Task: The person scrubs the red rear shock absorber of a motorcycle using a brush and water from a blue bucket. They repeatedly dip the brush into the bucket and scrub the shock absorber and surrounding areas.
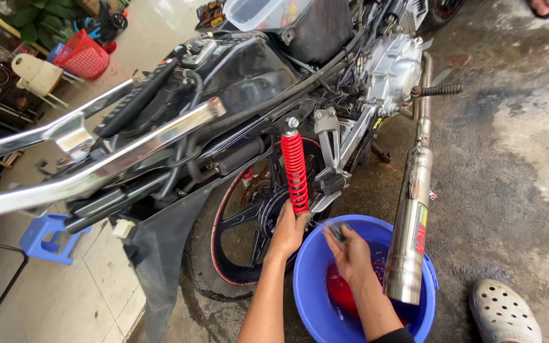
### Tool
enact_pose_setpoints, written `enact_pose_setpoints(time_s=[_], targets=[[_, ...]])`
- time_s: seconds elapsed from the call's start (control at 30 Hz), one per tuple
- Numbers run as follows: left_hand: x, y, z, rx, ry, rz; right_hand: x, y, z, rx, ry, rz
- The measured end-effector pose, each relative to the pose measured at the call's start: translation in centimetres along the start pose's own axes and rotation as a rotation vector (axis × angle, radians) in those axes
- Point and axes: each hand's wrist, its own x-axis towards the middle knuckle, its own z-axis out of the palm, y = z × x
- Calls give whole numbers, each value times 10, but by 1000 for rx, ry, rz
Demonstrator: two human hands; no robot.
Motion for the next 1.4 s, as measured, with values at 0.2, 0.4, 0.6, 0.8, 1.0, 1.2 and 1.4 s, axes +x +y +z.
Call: enact_pose_setpoints(time_s=[0.2, 0.4, 0.6, 0.8, 1.0, 1.2, 1.4], targets=[[-5, -9, 6, -23, 47, -124, -66, 2, 10, -282, -74, -58], [-42, 17, -24, -85, 114, -122, -31, 3, -77, -622, 129, -281], [-73, -12, -23, 12, 145, -106, -107, -25, -73, -1894, -239, -616], [-148, 14, -53, 31, 183, -92, -155, -43, -48, -2514, -154, -605], [-190, 63, -101, -48, 217, -17, -215, -34, 1, -2599, -379, -691], [-204, 74, -113, -86, 244, 28, -220, -13, 37, -2636, -387, -720], [-205, 81, -106, -44, 270, 57, -81, 4, -5, -1973, -176, -535]])
